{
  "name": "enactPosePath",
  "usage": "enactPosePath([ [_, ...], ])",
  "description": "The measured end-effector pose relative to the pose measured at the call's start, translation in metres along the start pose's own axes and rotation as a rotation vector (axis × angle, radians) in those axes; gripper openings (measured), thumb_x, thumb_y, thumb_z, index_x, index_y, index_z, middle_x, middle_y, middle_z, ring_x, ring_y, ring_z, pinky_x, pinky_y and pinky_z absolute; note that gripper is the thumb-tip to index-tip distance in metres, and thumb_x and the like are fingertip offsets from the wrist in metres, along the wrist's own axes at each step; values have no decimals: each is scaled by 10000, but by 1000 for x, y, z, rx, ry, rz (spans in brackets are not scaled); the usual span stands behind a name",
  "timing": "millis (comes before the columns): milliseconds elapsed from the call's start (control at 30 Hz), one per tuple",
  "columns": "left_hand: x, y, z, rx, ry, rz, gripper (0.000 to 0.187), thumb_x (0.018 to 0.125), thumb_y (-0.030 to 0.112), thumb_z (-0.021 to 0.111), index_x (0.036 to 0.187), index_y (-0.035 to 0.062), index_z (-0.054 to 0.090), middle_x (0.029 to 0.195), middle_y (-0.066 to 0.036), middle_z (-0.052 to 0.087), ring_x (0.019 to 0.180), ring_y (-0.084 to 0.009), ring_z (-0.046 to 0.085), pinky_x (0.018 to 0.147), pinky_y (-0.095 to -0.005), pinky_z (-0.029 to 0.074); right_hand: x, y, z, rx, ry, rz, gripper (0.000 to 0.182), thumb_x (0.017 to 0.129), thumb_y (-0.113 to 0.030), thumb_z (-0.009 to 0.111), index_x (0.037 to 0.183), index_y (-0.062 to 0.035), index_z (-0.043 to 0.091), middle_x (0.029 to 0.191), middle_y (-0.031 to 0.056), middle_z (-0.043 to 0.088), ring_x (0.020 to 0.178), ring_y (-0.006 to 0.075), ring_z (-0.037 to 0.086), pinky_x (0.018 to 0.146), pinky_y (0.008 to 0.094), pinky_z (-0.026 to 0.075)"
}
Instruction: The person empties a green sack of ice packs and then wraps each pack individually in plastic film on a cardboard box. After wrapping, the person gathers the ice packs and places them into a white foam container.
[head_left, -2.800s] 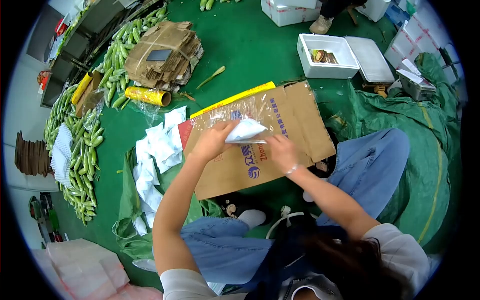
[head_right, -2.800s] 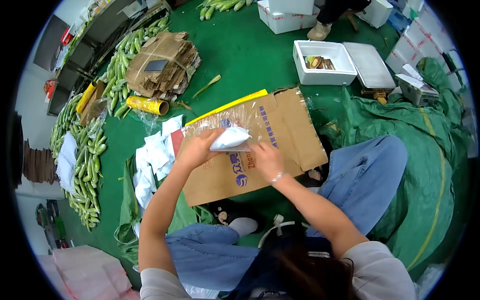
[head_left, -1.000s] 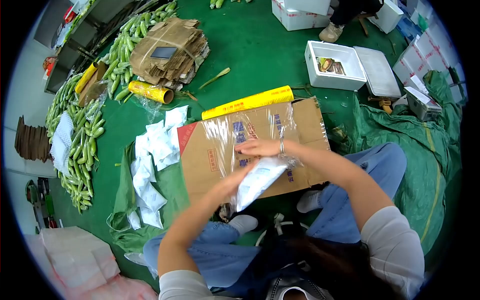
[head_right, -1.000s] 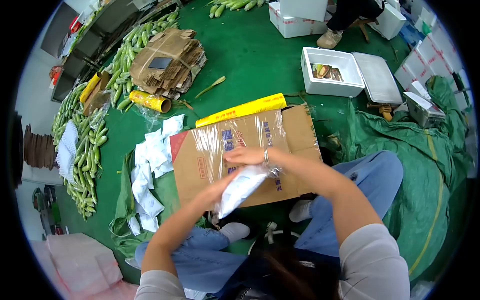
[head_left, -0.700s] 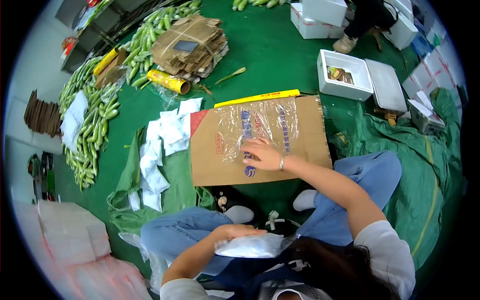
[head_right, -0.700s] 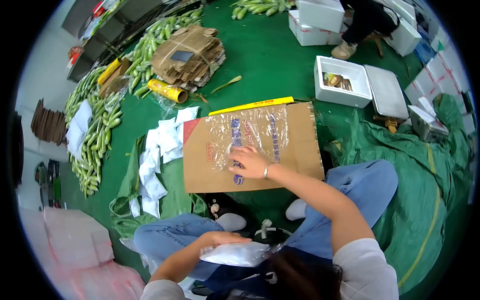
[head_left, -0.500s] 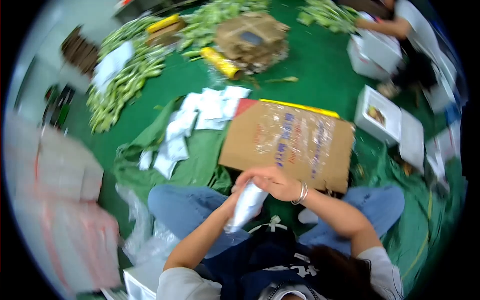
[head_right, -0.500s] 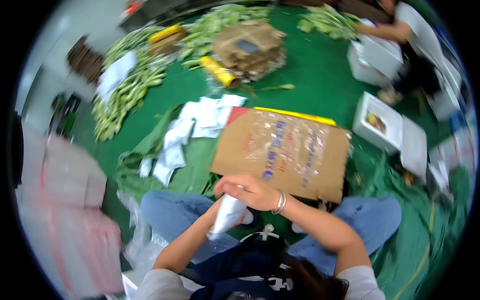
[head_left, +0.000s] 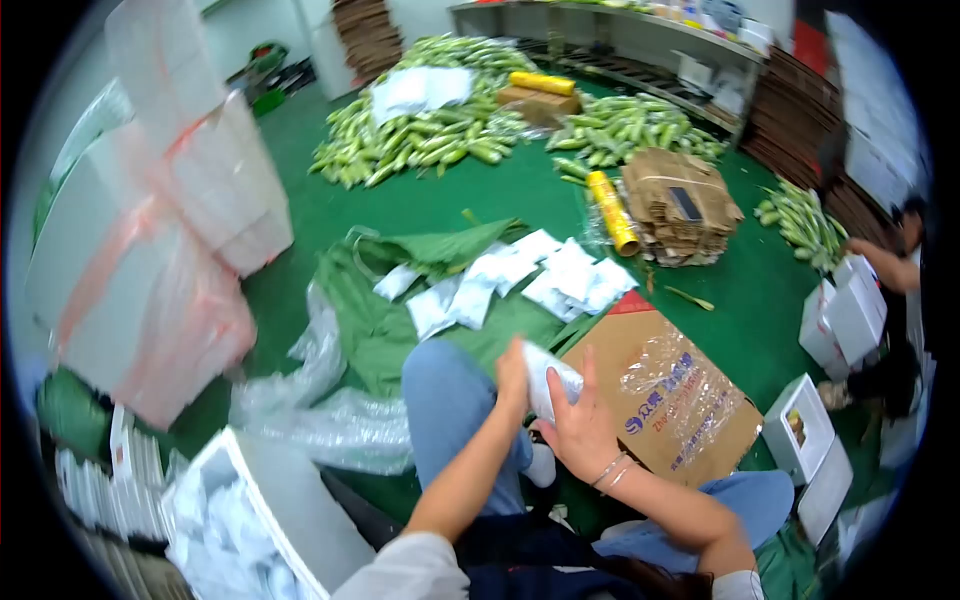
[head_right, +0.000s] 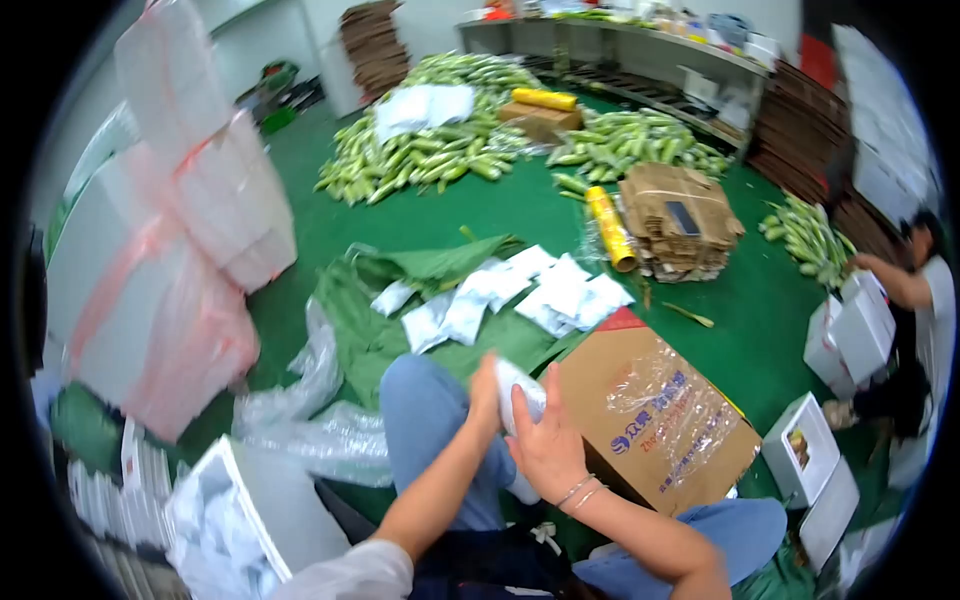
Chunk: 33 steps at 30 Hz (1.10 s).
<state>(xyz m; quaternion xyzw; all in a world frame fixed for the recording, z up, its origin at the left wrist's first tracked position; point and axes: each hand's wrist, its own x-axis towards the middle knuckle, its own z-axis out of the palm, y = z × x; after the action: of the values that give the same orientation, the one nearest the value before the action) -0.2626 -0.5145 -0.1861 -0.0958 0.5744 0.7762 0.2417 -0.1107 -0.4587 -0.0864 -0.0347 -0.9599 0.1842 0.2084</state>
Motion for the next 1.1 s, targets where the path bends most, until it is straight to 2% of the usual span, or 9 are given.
enactPosePath([
  [100,-9,-6,-13,-40,-700,-625,601,941,546,403,911,-26,585,780,-129,628,621,-243,633,525,-362,521,0,-21,-12,-285,23,-465,523,765,-272,653,1231,-62,541,1487,127,328,1346,348,326,1073,477,274],
  [267,-97,-34,3,-16,-972,-604,625,918,572,433,1007,-35,552,830,-150,628,641,-268,649,503,-372,535,-5,-41,-25,128,-267,-832,205,736,-213,685,849,-52,626,942,101,630,856,272,600,779,411,458],
  [500,-132,68,-58,360,-581,-141,704,886,609,474,1141,-47,505,899,-180,628,669,-304,672,471,-387,556,25,-37,-8,810,54,-25,134,943,-92,475,873,2,539,766,93,558,732,196,553,684,297,426],
  [700,-202,156,-108,1017,-370,169,682,725,432,744,1157,-36,502,916,-197,641,740,-288,683,501,-347,543,85,-95,3,1061,-117,-113,205,958,-141,457,1075,6,538,955,84,620,917,195,581,831,294,430],
  [800,-228,163,-186,1171,77,648,609,620,283,787,1120,12,569,961,-159,661,833,-259,667,671,-374,536,68,-151,-11,1177,-190,-354,303,958,-182,474,1199,-8,532,1075,75,627,1028,215,578,921,296,410],
  [833,-250,179,-212,1048,171,573,619,628,314,793,1133,28,581,948,-145,659,768,-221,659,596,-342,536,67,-151,-11,1193,-189,-361,303,958,-182,474,1199,-8,532,1075,75,627,1028,215,578,921,296,410],
  [900,-314,209,-241,899,475,354,603,680,353,773,1177,66,587,938,-86,651,692,-164,636,470,-264,509,58,-134,-7,1056,-146,-415,359,956,-188,489,1271,-17,503,1148,91,612,1108,212,555,972,299,387],
  [1000,-377,219,-324,872,860,386,532,694,321,761,1156,100,619,884,-47,662,729,-135,633,425,-275,503,70,-37,23,1236,-298,53,313,932,-152,517,1221,-29,520,1024,85,631,958,155,583,869,271,438],
  [1100,-408,231,-405,1509,1220,583,559,667,316,780,1171,133,623,976,-113,691,868,-292,668,723,-374,540,81,95,76,1080,-178,282,239,913,-123,532,1139,-46,537,866,30,619,766,86,555,697,218,439],
])
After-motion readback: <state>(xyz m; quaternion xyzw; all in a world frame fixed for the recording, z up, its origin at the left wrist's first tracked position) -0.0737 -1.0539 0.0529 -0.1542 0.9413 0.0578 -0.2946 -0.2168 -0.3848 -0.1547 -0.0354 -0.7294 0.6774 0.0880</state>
